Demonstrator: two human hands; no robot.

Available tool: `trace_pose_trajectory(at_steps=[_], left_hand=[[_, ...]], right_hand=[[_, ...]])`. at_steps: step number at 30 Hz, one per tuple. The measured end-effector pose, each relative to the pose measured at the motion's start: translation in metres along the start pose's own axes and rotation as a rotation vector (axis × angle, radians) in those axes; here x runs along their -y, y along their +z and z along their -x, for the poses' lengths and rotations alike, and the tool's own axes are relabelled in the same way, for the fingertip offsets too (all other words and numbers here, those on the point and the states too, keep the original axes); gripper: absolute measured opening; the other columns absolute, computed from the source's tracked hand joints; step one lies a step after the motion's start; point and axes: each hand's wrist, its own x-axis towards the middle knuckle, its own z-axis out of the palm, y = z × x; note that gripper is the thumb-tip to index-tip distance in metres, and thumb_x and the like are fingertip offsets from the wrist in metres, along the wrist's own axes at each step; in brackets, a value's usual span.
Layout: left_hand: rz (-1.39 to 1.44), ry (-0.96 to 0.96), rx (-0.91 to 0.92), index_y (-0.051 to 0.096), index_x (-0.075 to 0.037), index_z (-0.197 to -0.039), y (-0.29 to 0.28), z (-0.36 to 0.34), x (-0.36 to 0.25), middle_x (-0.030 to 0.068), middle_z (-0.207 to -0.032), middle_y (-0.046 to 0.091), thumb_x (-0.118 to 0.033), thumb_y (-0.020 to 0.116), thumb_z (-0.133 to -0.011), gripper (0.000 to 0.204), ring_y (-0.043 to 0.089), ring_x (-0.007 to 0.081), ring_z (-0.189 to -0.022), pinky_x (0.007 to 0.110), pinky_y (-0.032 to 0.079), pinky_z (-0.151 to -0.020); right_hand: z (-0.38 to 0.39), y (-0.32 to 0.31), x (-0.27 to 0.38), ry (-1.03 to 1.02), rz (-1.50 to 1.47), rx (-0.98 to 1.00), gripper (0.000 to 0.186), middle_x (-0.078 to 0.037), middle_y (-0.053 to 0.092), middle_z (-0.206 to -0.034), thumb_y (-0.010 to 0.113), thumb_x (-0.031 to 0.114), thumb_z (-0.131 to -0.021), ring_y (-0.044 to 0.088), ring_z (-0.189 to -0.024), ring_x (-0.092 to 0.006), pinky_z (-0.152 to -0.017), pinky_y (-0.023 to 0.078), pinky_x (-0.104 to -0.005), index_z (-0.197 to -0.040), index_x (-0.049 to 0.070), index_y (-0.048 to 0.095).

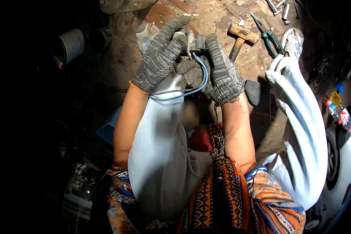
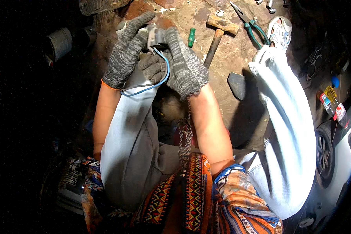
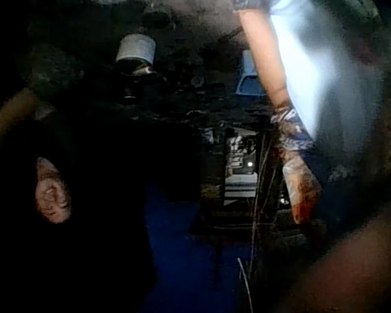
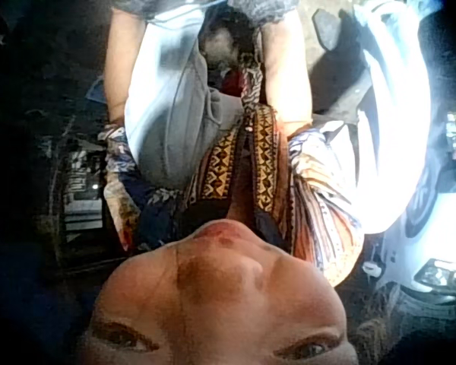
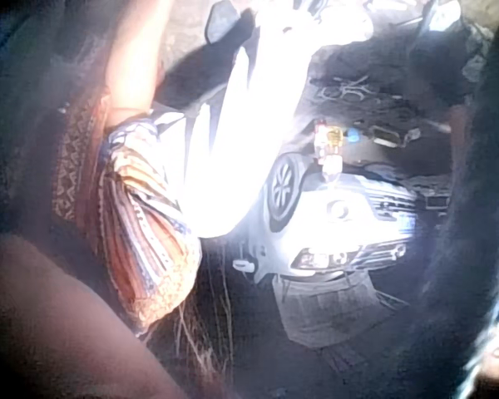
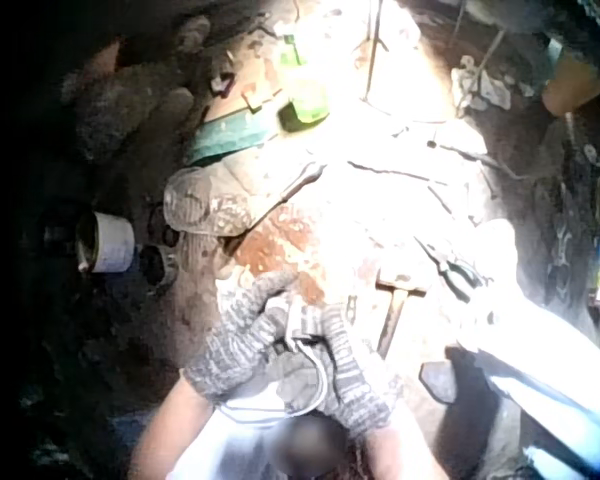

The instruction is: The person sits on the floor and uses pliers to strip the insulation from a blue wire. They then insert the wire into a white plastic electrical connector and use a hammer to tap the connector, likely to secure the connection.

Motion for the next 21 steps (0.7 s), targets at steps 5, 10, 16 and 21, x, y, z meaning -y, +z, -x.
trace_pose_trajectory(at_steps=[5, 10, 16, 21], left_hand=[[-0.144, 0.054, -0.219, 0.053, -0.002, -0.117, -0.003, -0.003, 0.024, 0.0112, -0.112, 0.056, -0.010, 0.047, -0.090, 0.029, 0.052, 0.0195, -0.104, 0.030, 0.041, -0.093], [-0.846, 0.224, -0.013, 0.058, -0.002, -0.110, -0.021, -0.002, 0.047, 0.0094, -0.106, 0.062, -0.014, 0.043, -0.093, 0.026, 0.060, 0.0197, -0.093, 0.033, 0.048, -0.083], [0.425, -0.369, 0.022, 0.056, 0.003, -0.112, -0.015, 0.008, 0.035, 0.0129, -0.104, 0.062, -0.013, 0.039, -0.094, 0.029, 0.061, 0.0193, -0.093, 0.028, 0.051, -0.082], [0.794, -0.396, -0.040, 0.059, 0.003, -0.105, -0.012, 0.009, 0.035, 0.0119, -0.095, 0.065, -0.013, 0.044, -0.092, 0.026, 0.064, 0.0172, -0.081, 0.027, 0.053, -0.069]], right_hand=[[0.008, 0.014, -0.011, -0.193, 0.745, 0.118, 0.027, -0.007, 0.065, -0.083, 0.062, 0.026, -0.082, 0.060, -0.074, -0.0125, -0.065, 0.047, -0.0275, -0.094, 0.002, 0.065], [0.009, 0.016, -0.005, -0.452, 1.334, -0.031, 0.027, -0.012, 0.065, -0.075, 0.056, 0.026, -0.087, 0.061, -0.067, -0.0217, -0.062, 0.046, -0.0331, -0.095, 0.001, 0.063], [0.008, 0.007, -0.015, -0.577, 1.287, 0.032, 0.029, -0.014, 0.064, -0.072, 0.049, 0.027, -0.091, 0.061, -0.065, -0.0254, -0.060, 0.045, -0.0358, -0.095, 0.001, 0.062], [0.005, -0.004, -0.017, -0.930, 1.674, 0.097, 0.028, -0.019, 0.063, -0.084, 0.049, 0.026, -0.090, 0.059, -0.078, -0.0363, -0.068, 0.045, -0.0411, -0.100, 0.003, 0.061]])
